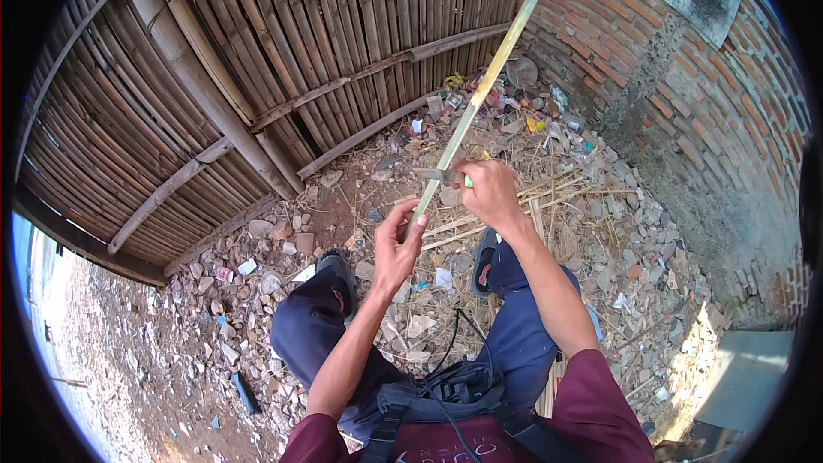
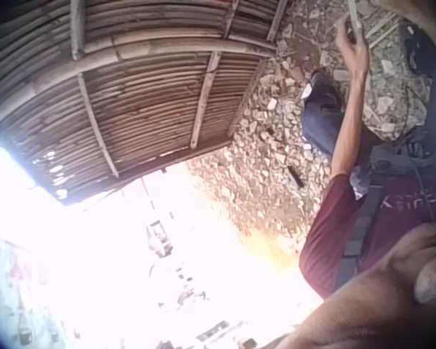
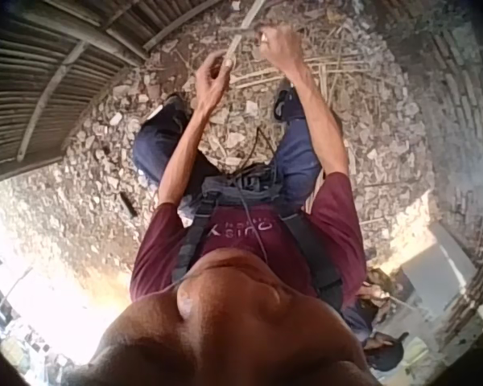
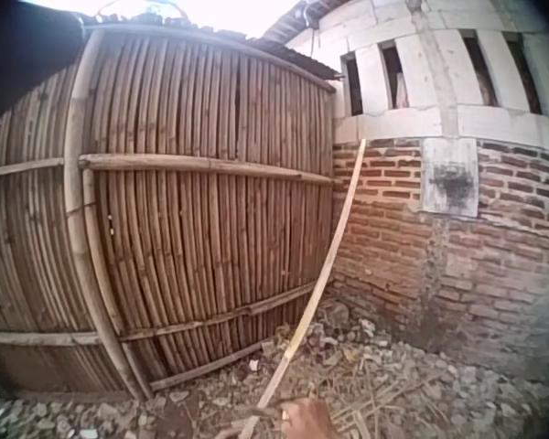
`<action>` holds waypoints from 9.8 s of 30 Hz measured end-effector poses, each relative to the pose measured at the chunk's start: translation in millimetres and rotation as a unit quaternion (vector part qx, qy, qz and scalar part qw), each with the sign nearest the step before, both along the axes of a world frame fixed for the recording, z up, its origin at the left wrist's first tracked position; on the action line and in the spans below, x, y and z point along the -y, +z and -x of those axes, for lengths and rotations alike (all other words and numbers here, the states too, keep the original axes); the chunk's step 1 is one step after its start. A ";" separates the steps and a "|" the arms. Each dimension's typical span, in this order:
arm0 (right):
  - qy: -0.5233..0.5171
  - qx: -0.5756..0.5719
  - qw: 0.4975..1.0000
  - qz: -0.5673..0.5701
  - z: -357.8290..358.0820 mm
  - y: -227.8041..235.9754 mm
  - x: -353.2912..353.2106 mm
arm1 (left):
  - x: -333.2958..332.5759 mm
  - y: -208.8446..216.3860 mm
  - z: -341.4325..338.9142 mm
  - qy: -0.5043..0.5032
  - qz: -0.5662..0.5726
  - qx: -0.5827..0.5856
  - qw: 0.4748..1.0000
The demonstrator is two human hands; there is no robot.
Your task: The person uses a knife to shave and smooth a piece of bamboo by hand while sitting on the ground.
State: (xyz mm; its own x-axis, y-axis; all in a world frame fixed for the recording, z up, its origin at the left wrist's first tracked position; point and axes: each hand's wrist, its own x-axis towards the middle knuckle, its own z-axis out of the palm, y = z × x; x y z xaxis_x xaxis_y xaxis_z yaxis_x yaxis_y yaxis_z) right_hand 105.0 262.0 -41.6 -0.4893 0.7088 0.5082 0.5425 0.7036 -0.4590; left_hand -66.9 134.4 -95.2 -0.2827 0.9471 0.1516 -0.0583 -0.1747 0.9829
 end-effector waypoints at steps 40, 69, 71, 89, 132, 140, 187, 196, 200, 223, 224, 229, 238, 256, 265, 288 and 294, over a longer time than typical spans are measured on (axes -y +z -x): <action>-0.102 -0.044 0.970 -0.216 20.6 1.1 -6.8 | -0.1 1.9 -22.1 0.072 -0.078 -0.005 0.994; -0.231 -0.086 0.939 -0.239 -25.1 20.1 -40.8 | 16.5 7.4 -22.5 0.060 -0.075 -0.115 0.989; -0.186 -0.089 0.950 -0.233 -16.9 17.8 -36.5 | 17.1 -1.9 -16.8 0.063 -0.076 -0.089 0.991; -0.025 -0.144 0.986 -0.080 -21.1 3.7 -36.1 | 14.2 0.5 -19.9 0.056 -0.075 -0.120 0.988; 0.027 -0.182 0.968 0.173 -39.6 -0.3 -65.4 | -1.7 0.4 -15.7 0.046 -0.088 -0.184 0.978; -0.245 -0.087 0.952 -0.162 -33.2 20.1 -47.7 | 5.9 -2.7 -17.9 0.051 -0.106 -0.207 0.971; -0.303 -0.090 0.900 -0.299 -60.4 22.1 -75.1 | 14.4 14.5 -31.1 0.005 -0.083 -0.185 0.979; -0.414 -0.136 0.881 -0.186 -90.1 10.7 -91.1 | 18.2 -7.4 -25.1 -0.004 -0.059 -0.181 0.982; -0.362 -0.161 0.911 -0.117 -82.5 13.7 -95.4 | 16.0 -4.8 -20.2 0.003 -0.054 -0.194 0.980; -0.192 -0.060 0.965 -0.168 -9.7 4.0 -38.5 | -4.9 20.9 -9.5 -0.044 -0.045 -0.156 0.986; -0.184 -0.052 0.967 -0.165 -6.0 3.9 -36.4 | -4.1 21.1 -9.5 -0.042 -0.043 -0.155 0.986; -0.128 -0.027 0.973 -0.193 9.5 -1.1 -27.5 | -7.0 -0.5 -10.3 0.010 -0.018 -0.249 0.968; -0.133 -0.009 0.967 -0.215 19.6 -4.2 -17.4 | -5.6 -23.5 -15.4 0.114 -0.038 -0.320 0.940; -0.196 0.026 0.951 -0.240 -2.4 -12.9 -46.9 | 2.4 -36.4 -21.6 0.133 -0.004 -0.441 0.888; -0.177 0.161 0.966 -0.098 0.9 -44.4 -56.3 | -13.8 -70.5 -12.3 0.103 0.054 -0.422 0.899; 0.030 0.202 0.976 0.076 9.0 -46.4 -29.5 | -33.6 -106.1 22.4 0.082 0.052 -0.366 0.925; -0.054 0.152 0.986 0.040 16.8 -35.9 -18.3 | -30.4 -89.1 14.3 0.085 0.013 -0.385 0.919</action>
